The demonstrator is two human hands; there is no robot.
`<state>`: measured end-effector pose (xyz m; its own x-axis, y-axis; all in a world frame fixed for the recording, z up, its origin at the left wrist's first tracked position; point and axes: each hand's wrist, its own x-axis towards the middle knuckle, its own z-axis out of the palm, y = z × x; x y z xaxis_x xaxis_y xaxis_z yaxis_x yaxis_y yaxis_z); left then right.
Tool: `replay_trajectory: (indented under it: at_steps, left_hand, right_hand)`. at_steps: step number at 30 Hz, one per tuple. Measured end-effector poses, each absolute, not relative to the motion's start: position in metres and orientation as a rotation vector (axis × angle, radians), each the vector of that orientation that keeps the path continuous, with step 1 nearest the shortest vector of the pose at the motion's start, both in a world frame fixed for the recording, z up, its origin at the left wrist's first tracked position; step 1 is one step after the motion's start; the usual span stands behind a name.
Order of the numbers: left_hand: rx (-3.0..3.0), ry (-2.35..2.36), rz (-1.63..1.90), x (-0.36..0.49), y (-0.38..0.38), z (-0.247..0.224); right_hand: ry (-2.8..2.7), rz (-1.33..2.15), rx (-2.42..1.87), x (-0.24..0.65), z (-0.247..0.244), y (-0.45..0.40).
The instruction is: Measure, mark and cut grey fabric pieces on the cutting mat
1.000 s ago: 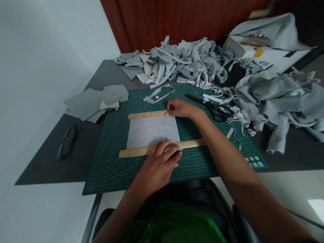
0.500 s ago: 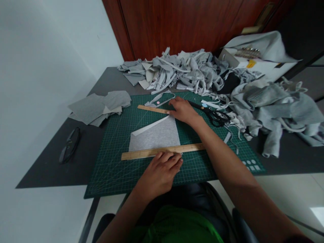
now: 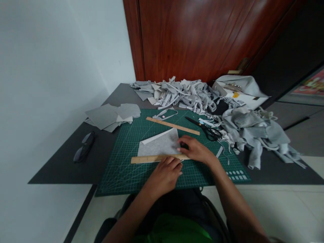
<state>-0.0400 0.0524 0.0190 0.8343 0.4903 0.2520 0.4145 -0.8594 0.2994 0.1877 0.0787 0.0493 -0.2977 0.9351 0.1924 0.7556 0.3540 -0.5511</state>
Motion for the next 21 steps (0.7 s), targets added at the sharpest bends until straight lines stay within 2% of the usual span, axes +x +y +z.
replay_trajectory:
  at_steps: [4, 7, 21]
  left_hand:
    - [2.774, 0.715, 0.487, -0.040, 0.052, 0.016]
    - [2.783, 0.736, 0.489, -0.040, 0.051, 0.016]
    - [2.747, 0.720, 0.486, -0.041, 0.055, 0.026]
  right_hand:
    - [-1.947, 0.272, -1.655, 0.208, 0.012, 0.016]
    - [-1.866, 0.260, -1.780, 0.219, -0.002, -0.008]
    - [-1.756, -0.018, -2.160, 0.246, -0.004, -0.016]
